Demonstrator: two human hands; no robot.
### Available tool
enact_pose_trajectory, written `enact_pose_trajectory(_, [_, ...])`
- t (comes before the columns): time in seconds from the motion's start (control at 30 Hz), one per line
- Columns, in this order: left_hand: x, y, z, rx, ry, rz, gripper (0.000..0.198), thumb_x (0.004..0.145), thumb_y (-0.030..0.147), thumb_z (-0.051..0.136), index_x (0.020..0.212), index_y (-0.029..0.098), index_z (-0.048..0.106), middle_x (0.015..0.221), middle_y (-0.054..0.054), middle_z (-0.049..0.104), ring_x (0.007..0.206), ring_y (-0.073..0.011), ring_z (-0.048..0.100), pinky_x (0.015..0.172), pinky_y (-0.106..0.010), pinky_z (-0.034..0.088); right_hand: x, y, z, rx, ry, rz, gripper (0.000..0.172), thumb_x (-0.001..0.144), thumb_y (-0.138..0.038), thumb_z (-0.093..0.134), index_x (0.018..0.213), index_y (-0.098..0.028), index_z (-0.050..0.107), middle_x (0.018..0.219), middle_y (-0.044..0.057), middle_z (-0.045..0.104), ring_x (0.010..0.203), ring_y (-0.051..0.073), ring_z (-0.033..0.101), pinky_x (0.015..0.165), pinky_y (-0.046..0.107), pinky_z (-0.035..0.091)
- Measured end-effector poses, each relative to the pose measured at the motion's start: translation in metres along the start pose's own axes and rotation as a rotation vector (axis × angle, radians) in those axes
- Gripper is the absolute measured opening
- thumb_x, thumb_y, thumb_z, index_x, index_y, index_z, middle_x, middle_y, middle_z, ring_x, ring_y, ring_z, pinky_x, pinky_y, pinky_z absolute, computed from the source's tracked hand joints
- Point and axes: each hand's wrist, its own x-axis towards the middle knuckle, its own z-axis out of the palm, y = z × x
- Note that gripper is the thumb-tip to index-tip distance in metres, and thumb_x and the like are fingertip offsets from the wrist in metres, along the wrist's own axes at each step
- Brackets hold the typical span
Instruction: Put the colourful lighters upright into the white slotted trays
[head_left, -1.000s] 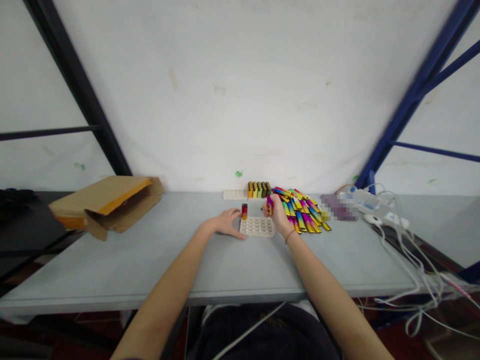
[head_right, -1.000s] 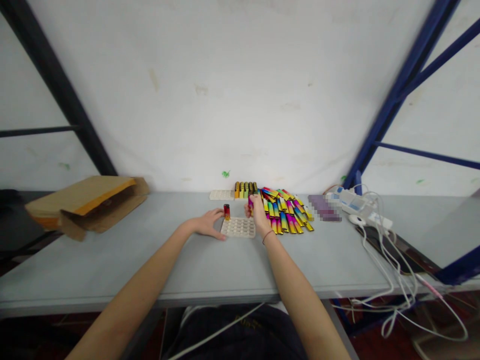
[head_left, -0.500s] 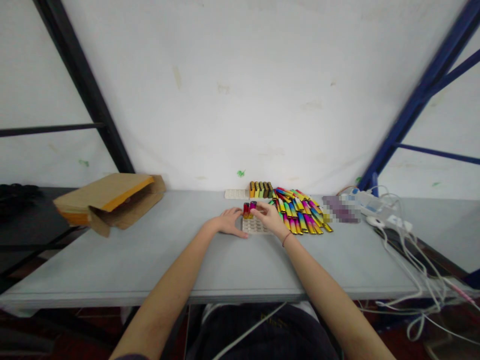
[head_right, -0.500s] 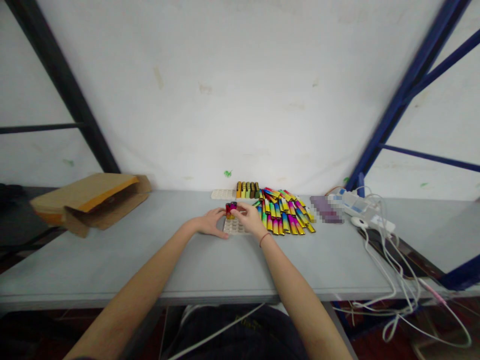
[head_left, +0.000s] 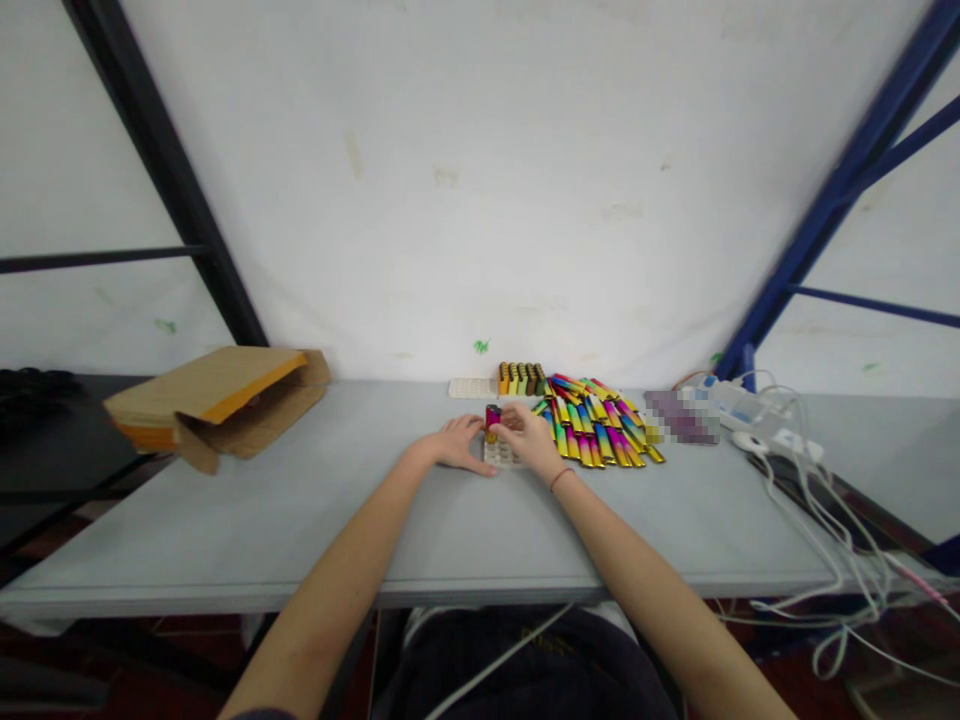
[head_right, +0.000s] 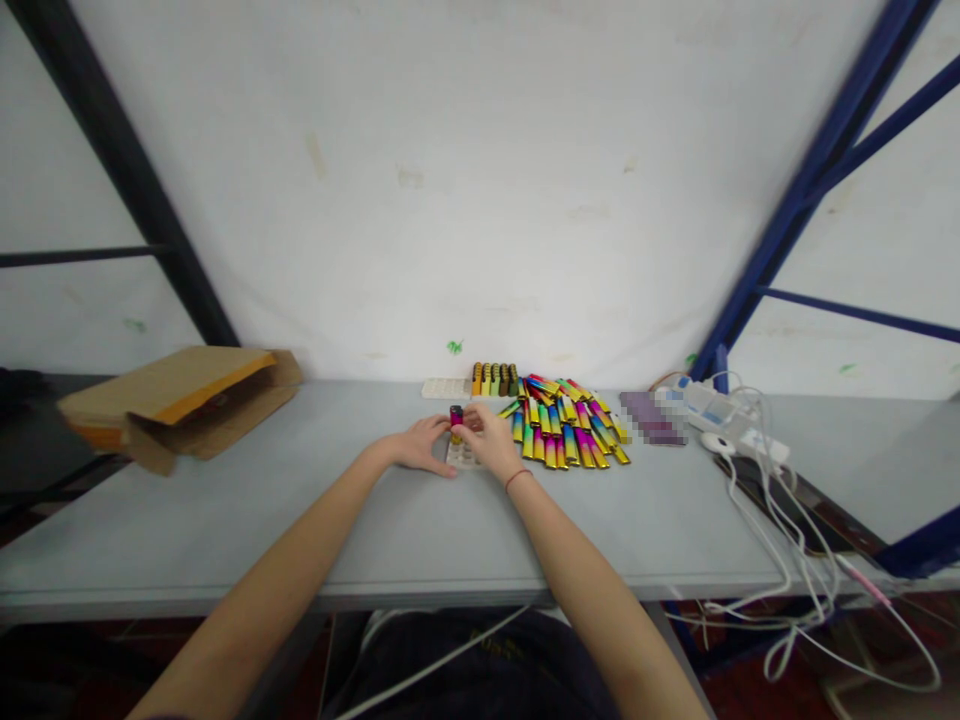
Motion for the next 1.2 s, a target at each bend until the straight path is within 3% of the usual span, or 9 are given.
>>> enact_pose_trajectory(0.5, [0.003, -0.002, 0.002, 0.026, -0.008, -0.016, 0.113, 0.058, 0.078, 0.061, 0.144, 0.016, 0.022, 0.149, -0.017, 0.024, 0.135, -0.0356, 0.023, 0.108, -0.042, 0.02, -0.001, -0.011, 0.003, -0.104, 0.03, -0.036, 0.005, 0.081, -0.024, 0.057, 0.083, -0.019, 0.057, 0.076, 0.003, 0.066, 0.072, 0.016, 0.064, 0.071, 0.027, 0.05])
enact_pose_trajectory(0.7, [0.006, -0.005, 0.004, 0.049, 0.003, 0.075, 0.086, 0.064, 0.073, 0.062, 0.131, 0.022, 0.045, 0.143, -0.008, 0.038, 0.132, -0.0306, 0.03, 0.109, -0.035, 0.019, -0.004, -0.005, 0.007, -0.137, -0.032, -0.033, 0.006, 0.081, -0.024, 0.057, 0.083, -0.019, 0.058, 0.077, 0.002, 0.067, 0.071, 0.015, 0.064, 0.069, 0.026, 0.05])
enact_pose_trajectory(1.0, [0.007, -0.006, 0.004, 0.008, 0.052, 0.155, 0.071, 0.064, 0.066, 0.067, 0.123, 0.029, 0.053, 0.134, -0.001, 0.048, 0.127, -0.0284, 0.037, 0.108, -0.033, 0.024, -0.008, -0.014, 0.006, -0.362, -0.155, -0.125, 0.016, 0.083, -0.022, 0.054, 0.091, -0.02, 0.067, 0.081, 0.004, 0.07, 0.072, 0.016, 0.063, 0.068, 0.025, 0.045])
enact_pose_trajectory(1.2, [0.009, -0.005, 0.003, -0.031, 0.051, 0.12, 0.071, 0.059, 0.068, 0.069, 0.118, 0.03, 0.058, 0.13, 0.001, 0.053, 0.123, -0.0298, 0.042, 0.105, -0.033, 0.028, -0.004, -0.018, 0.011, -0.514, -0.26, -0.181, 0.021, 0.081, -0.026, 0.059, 0.099, -0.021, 0.068, 0.087, 0.007, 0.07, 0.078, 0.019, 0.062, 0.071, 0.026, 0.044])
